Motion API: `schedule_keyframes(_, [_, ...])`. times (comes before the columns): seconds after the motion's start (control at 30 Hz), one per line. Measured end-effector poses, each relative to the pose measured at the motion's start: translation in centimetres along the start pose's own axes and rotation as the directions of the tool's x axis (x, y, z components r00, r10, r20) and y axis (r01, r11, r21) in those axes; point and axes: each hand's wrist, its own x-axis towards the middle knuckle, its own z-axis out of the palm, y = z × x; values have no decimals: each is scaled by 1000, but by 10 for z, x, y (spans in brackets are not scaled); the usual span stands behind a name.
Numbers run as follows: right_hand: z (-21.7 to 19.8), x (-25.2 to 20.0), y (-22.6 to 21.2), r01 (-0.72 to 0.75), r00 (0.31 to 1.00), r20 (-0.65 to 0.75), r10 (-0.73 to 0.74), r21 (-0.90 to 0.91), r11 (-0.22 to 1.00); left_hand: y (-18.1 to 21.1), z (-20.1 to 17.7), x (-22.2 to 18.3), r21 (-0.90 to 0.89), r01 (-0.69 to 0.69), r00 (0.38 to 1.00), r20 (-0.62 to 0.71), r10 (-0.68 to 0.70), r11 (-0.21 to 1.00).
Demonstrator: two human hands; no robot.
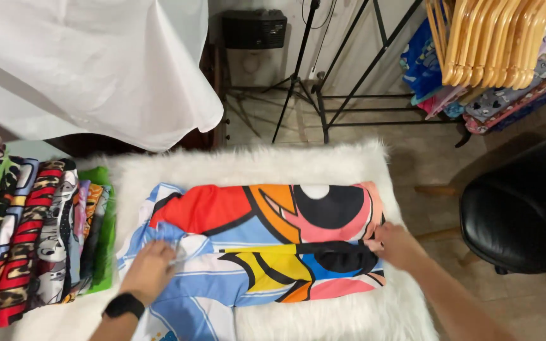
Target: Removing t-shirts from hangers and folding them neatly on a table.
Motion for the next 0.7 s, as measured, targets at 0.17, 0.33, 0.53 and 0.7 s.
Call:
schedule_keyframes(0.17, [22,-49,-69,-233,913,-327,242,66,970,47,37,-53,-61,132,960,-239,-143,989])
schedule_keyframes(0.33, [120,-89,-45,-369,728,-361,583,511,777,54,137,-127,-194,216,774,-563,-289,957])
schedule_keyframes(0.53, [134,-95,6,-435,725,203,659,876,208,40,198,-186,-404,518,377,-683,-626,754])
schedule_keyframes(0.7, [73,-101,-13,-266,805,201,559,963,37,30,215,-194,-658,738,293,109,-950,152])
